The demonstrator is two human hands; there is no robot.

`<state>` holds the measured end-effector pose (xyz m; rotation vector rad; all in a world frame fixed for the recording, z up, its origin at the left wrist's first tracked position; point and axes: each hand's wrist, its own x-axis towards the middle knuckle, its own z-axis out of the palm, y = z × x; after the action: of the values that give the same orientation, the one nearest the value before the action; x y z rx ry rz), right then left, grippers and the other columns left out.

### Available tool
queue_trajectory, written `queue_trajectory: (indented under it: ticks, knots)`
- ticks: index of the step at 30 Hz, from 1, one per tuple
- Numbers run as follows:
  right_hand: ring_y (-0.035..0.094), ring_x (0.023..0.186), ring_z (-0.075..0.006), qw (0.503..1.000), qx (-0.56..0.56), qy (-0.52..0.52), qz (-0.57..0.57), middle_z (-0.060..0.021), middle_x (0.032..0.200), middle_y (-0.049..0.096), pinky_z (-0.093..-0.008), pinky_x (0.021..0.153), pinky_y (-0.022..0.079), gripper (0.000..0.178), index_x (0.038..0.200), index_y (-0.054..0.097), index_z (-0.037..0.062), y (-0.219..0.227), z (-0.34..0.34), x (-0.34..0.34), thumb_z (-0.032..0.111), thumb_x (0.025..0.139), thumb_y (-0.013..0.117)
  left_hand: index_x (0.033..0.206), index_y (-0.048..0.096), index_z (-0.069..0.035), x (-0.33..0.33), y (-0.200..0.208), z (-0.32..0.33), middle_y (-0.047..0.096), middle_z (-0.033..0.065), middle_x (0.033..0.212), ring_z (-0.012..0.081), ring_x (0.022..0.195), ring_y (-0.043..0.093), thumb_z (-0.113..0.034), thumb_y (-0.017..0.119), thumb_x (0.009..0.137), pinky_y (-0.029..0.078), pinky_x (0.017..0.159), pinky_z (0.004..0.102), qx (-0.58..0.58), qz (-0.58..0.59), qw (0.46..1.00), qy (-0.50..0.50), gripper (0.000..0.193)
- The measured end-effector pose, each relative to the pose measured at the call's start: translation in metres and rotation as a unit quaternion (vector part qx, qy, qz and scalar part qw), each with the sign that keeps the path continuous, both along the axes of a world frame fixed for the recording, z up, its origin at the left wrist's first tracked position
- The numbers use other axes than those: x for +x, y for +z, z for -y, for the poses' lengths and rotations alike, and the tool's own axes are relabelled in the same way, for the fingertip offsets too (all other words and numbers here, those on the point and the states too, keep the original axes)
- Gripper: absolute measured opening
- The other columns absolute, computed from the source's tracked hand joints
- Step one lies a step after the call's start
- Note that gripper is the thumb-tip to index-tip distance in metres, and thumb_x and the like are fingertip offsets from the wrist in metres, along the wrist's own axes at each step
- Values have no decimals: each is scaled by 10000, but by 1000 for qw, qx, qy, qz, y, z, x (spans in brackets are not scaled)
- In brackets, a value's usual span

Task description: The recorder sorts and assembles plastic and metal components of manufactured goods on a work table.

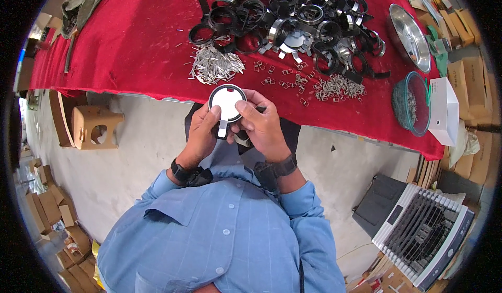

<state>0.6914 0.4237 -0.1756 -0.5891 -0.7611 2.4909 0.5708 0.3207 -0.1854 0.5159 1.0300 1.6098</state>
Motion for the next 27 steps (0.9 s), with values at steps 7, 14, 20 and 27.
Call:
queue_trajectory:
  ticks: [7, 14, 20, 27]
  knots:
    - [429, 547, -10, 973, 145, -51, 170, 6, 742, 579, -192, 483, 367, 306, 1150, 565, -35, -3, -2, -4, 157, 922, 636, 1269, 485, -1, -9, 2, -1, 649, 91, 972, 128, 809, 660, -165, 504, 993, 587, 673, 293, -75, -32, 996, -27, 321]
    - [509, 607, -39, 950, 220, 5, 219, -19, 780, 635, -214, 522, 397, 243, 1021, 637, -36, -4, -19, 1, 178, 909, 652, 1325, 414, -18, -18, 11, 11, 586, 141, 1183, 214, 994, 665, -2, 485, 925, 564, 872, 372, 39, -94, 992, -78, 407]
    - [680, 756, -295, 616, 632, -206, 422, -138, 830, 685, -386, 673, 524, 165, 929, 682, 23, -11, -76, -4, 163, 843, 690, 1152, 524, -35, -24, 2, 12, 632, 158, 1119, 273, 956, 687, -124, 568, 924, 588, 832, 438, 44, -26, 997, -51, 249]
    - [648, 759, -330, 463, 719, -125, 504, -113, 867, 646, -433, 650, 508, 161, 947, 679, 67, -25, -86, -10, 176, 832, 709, 1146, 534, -54, -28, 8, 11, 637, 174, 1121, 288, 923, 693, -112, 538, 933, 582, 808, 386, -29, 64, 998, -1, 221]
